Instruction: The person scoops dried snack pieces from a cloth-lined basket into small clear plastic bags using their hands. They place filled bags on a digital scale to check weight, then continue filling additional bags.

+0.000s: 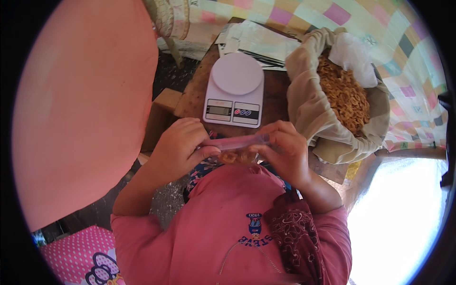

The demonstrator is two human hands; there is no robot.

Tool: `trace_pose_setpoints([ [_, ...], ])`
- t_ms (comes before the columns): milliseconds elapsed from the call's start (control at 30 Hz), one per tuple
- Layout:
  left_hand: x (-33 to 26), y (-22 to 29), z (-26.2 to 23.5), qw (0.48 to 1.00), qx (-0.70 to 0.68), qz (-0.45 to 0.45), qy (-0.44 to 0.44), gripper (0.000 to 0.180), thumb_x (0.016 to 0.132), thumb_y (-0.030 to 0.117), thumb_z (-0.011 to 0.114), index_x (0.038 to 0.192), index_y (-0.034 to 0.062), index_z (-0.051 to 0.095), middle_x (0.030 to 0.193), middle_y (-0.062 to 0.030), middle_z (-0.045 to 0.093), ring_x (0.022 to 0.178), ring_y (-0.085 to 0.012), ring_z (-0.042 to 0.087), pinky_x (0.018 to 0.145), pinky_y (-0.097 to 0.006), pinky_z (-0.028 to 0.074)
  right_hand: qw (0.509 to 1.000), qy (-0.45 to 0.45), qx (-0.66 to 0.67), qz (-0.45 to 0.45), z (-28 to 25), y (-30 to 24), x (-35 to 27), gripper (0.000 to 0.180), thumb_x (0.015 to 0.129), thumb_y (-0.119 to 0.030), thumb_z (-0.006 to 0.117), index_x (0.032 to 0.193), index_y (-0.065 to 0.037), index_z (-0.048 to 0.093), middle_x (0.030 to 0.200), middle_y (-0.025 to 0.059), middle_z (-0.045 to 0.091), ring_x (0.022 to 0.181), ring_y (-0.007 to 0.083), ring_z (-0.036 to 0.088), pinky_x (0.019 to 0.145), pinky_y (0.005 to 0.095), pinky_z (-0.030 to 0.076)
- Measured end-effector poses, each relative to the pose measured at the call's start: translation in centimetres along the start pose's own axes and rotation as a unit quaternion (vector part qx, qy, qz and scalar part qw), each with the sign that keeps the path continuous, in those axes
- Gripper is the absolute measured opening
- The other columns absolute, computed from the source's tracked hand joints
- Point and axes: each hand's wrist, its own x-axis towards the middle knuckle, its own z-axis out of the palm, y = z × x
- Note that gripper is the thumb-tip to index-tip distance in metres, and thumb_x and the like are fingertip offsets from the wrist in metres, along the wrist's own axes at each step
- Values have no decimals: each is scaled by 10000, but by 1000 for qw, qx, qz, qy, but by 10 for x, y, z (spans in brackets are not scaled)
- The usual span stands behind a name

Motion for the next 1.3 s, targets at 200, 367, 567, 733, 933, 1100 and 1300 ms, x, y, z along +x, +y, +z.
trace_pose_setpoints([
  [200, -30, -2, -17, 991, -24, -126, 40, 281, 801, 258, 779, 814, 45, 596, 796, -105, 568, 813, -316, 578, 750, -413, 455, 980, -38, 191, 38, 43, 2, 25, 167, 818, -82, 787, 969, -33, 739, 947, 77, 695, 902, 272, 653, 794, 357, 495],
  [367, -47, -21, -37, 993, 27, -106, 33, 218, 818, 213, 758, 841, 43, 624, 800, -103, 568, 794, -316, 565, 715, -409, 441, 987, -86, 123, -51, 61, 3, 45, 175, 887, 4, 708, 1060, 9, 732, 1058, 111, 684, 1015, 207, 655, 862, 310, 513],
  [567, -103, -104, -59, 950, 74, -294, 74, 181, 855, 150, 715, 925, 6, 630, 823, -142, 579, 794, -349, 577, 711, -412, 465, 997, -7, 73, 25, 46, 21, 52, 230, 939, 25, 624, 1162, 17, 683, 1121, 137, 662, 1020, 203, 642, 884, 303, 506],
  [733, -152, -245, 17, 880, 110, -452, 94, 191, 922, 173, 664, 961, -3, 602, 917, -197, 643, 886, -380, 640, 745, -472, 486, 994, 82, 31, 62, 36, 44, 46, 196, 936, 63, 616, 1108, 24, 702, 1057, 127, 670, 941, 188, 648, 795, 271, 509],
  [933, -215, -361, 143, 819, 287, -492, 61, 174, 916, 176, 657, 974, 16, 619, 963, -184, 668, 953, -383, 646, 806, -482, 529, 993, 92, -13, 74, 40, 47, 42, 176, 943, 83, 597, 1081, 46, 700, 1039, 124, 671, 883, 158, 633, 756, 247, 497],
  [1100, -244, -409, 219, 790, 267, -551, -7, 225, 882, 160, 680, 1047, 23, 611, 1099, -176, 655, 1053, -360, 630, 864, -464, 546, 994, 65, -63, 68, 43, 45, 43, 177, 926, 90, 612, 1072, 47, 702, 1021, 127, 673, 838, 154, 632, 715, 243, 492],
  [1300, -261, -451, 282, 796, 288, -523, -97, 284, 856, 167, 715, 1085, 32, 616, 1139, -187, 642, 1115, -374, 607, 937, -462, 523, 993, 60, -88, 59, 45, 44, 45, 194, 900, 86, 640, 1073, 34, 710, 1006, 131, 674, 834, 193, 654, 706, 271, 514],
])
